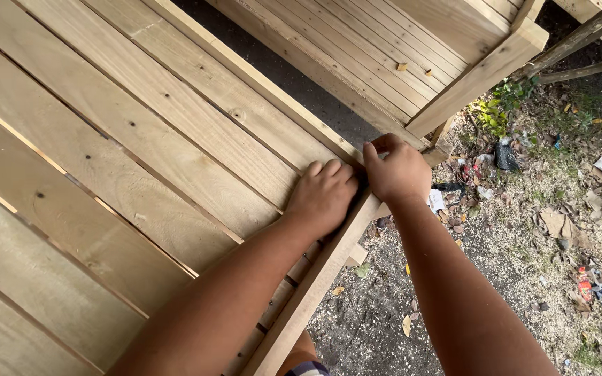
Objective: The person sands the slatted wooden panels and frame edges of a furniture piece using sandpaper, rubbing the surface and edges by hand. They move around the assembly, sanding different boards and rails one after another, and occasionally run a hand over the wood to feel the surface.
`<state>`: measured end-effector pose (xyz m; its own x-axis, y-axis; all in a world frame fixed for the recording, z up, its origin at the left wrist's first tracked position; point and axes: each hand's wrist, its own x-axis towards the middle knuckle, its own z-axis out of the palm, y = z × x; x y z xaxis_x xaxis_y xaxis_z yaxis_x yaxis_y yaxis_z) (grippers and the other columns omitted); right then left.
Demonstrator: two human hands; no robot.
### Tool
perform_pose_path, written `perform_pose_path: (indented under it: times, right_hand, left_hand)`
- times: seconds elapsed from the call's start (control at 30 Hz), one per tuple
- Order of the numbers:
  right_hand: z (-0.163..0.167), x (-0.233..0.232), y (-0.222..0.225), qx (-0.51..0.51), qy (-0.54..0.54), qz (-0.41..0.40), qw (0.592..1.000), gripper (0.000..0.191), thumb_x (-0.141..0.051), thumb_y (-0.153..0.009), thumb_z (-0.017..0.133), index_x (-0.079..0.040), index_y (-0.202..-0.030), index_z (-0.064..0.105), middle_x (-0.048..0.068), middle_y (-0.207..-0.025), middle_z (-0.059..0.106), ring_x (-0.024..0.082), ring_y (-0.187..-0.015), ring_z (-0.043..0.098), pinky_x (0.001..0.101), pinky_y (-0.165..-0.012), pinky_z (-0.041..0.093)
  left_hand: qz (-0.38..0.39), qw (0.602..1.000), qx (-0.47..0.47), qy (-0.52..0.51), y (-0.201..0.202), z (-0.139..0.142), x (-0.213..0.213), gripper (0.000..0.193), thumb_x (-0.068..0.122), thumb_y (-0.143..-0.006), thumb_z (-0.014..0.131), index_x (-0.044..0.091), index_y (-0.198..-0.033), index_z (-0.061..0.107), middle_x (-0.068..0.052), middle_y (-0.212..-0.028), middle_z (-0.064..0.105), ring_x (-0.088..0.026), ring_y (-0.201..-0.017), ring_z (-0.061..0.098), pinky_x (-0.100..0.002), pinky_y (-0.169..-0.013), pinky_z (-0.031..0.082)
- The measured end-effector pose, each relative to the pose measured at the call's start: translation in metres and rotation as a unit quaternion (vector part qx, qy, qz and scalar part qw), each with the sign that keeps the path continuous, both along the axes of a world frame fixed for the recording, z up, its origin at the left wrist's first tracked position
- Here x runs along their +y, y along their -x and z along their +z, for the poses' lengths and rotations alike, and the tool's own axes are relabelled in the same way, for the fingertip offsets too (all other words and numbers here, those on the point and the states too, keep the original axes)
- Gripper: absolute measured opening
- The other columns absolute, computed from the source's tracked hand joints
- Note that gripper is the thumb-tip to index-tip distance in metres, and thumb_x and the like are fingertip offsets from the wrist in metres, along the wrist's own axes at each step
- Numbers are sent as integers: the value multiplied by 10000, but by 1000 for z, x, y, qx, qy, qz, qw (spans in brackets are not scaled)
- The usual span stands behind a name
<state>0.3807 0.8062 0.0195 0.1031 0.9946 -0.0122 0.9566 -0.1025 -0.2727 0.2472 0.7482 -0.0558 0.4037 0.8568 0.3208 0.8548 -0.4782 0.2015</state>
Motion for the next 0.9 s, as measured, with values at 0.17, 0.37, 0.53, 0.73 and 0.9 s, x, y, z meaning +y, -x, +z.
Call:
perform_pose_path:
  times: [0.17,0.37,0.53,0.73,0.9]
  right_hand:
    - [2,-2,0,-2,14,-3,1000,376,-524,-929,557,-252,-1105,749,39,-1107,758,267,-1055,702,431,-898,547]
    - [4,2,1,-5,28,6,1000,399,-531,-908,559,-237,-1119,727,34,-1145,744,241,-1083,694,414,-922,539]
    - [1,0,1,-11,-16,16,1000,396,-537,-905,589,-227,-1089,752,77,-1152,733,274,-1109,675,411,-941,525]
    - [4,-1,1,-12,20,5,1000,394,-537,-897,580,-245,-1107,743,73,-1160,728,275,-1128,666,415,-957,520]
    - [2,-1,0,-4,-23,16,1000,377,-521,-879,618,-224,-1066,757,91,-1157,715,289,-1151,647,420,-980,503]
  left_hand:
    - [-104,994,-31,-2,50,12,-83,214,110,-865,577,69,-1041,693,-97,-1223,652,-256,-1167,570,-456,-1019,426]
    - [-69,997,-5,-26,31,14,-53,230,92,-884,553,83,-1055,705,-82,-1224,663,-226,-1181,562,-434,-1007,426]
    - [-47,995,47,78,2,8,-1,166,120,-947,555,85,-999,709,-87,-1175,661,-254,-1212,537,-442,-1047,420]
    - [-90,995,-10,40,52,7,-100,175,114,-871,585,58,-986,705,-103,-1148,665,-254,-1151,560,-439,-963,430]
    - [-62,998,11,-23,26,14,-37,143,70,-868,609,82,-941,731,-90,-1204,672,-244,-1142,558,-447,-995,429]
